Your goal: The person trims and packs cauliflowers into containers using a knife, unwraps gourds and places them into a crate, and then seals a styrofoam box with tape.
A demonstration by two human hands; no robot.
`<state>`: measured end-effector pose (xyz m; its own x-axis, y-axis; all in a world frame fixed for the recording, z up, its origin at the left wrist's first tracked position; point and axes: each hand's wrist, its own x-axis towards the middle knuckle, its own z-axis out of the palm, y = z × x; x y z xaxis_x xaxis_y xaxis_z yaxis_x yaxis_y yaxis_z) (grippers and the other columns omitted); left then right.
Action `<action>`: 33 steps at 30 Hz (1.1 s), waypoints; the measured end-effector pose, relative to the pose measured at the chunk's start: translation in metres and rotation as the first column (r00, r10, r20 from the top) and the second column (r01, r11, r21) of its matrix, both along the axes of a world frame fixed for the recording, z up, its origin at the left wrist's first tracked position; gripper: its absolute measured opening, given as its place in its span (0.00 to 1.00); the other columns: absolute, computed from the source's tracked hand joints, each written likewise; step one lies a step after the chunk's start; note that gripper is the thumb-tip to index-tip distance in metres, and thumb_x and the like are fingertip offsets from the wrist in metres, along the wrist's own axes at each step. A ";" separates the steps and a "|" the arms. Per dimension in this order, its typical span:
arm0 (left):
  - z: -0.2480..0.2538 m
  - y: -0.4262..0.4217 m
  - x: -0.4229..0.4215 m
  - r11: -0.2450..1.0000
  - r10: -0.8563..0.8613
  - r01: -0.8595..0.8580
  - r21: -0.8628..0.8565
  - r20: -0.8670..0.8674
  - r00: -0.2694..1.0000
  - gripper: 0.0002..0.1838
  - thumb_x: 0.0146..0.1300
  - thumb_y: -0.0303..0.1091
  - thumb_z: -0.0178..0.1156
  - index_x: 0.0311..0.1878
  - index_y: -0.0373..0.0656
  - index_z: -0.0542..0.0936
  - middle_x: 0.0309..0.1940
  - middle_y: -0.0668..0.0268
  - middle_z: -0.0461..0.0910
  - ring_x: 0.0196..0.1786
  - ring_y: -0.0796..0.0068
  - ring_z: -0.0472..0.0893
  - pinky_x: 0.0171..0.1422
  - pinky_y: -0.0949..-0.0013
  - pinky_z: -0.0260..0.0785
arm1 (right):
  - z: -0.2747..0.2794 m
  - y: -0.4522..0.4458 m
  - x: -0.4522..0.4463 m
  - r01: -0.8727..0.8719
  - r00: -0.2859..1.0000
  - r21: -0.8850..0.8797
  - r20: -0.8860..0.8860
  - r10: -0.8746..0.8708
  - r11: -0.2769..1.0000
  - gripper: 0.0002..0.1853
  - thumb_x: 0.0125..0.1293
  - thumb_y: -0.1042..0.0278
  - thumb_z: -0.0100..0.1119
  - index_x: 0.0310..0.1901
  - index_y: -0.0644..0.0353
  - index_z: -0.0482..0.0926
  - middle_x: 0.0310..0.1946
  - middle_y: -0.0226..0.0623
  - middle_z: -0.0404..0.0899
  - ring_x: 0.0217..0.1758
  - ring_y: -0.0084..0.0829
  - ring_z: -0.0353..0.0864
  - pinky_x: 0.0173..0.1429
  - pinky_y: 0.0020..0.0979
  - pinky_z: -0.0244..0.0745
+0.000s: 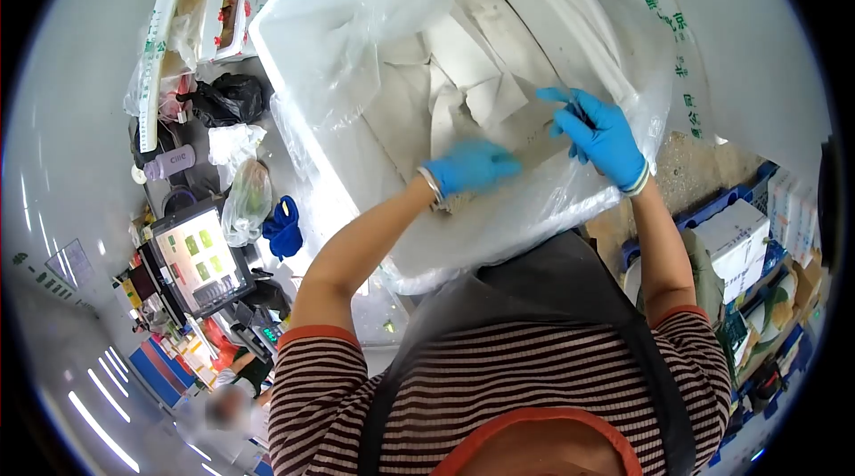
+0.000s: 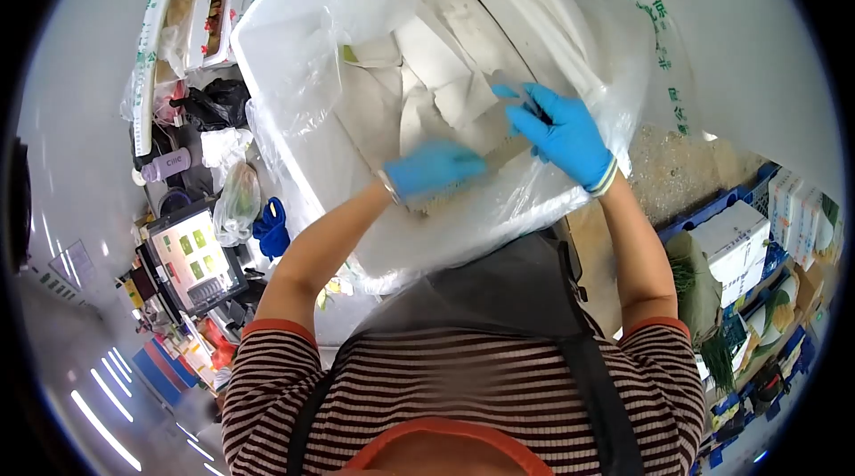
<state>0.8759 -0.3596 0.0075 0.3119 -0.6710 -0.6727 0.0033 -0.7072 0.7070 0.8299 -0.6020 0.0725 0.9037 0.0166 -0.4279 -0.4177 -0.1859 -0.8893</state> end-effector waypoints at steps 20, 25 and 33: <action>-0.136 0.140 0.298 0.699 -0.353 -0.058 0.713 0.414 0.839 0.43 0.51 0.70 0.64 0.52 0.34 0.84 0.52 0.46 0.83 0.54 0.46 0.82 0.63 0.58 0.72 | 0.008 -0.003 0.016 0.023 0.992 0.036 -0.123 -0.018 0.999 0.20 0.72 0.58 0.60 0.60 0.59 0.80 0.29 0.30 0.83 0.21 0.16 0.73 0.26 0.20 0.72; -0.011 0.114 0.230 0.799 -0.224 -0.183 0.573 0.566 0.793 0.33 0.62 0.62 0.59 0.46 0.35 0.84 0.44 0.49 0.85 0.49 0.51 0.83 0.55 0.56 0.73 | 0.008 -0.002 0.015 -0.024 0.984 0.082 -0.172 0.037 0.996 0.18 0.72 0.58 0.59 0.58 0.57 0.82 0.28 0.29 0.82 0.22 0.16 0.73 0.26 0.20 0.71; 0.079 0.127 0.045 0.593 0.788 -0.652 -0.473 0.172 0.592 0.11 0.73 0.34 0.54 0.45 0.38 0.83 0.40 0.61 0.83 0.47 0.67 0.81 0.58 0.66 0.71 | 0.028 0.051 0.087 -0.318 0.944 0.216 -0.016 0.329 0.923 0.18 0.71 0.56 0.59 0.57 0.55 0.83 0.35 0.29 0.81 0.24 0.16 0.71 0.29 0.20 0.71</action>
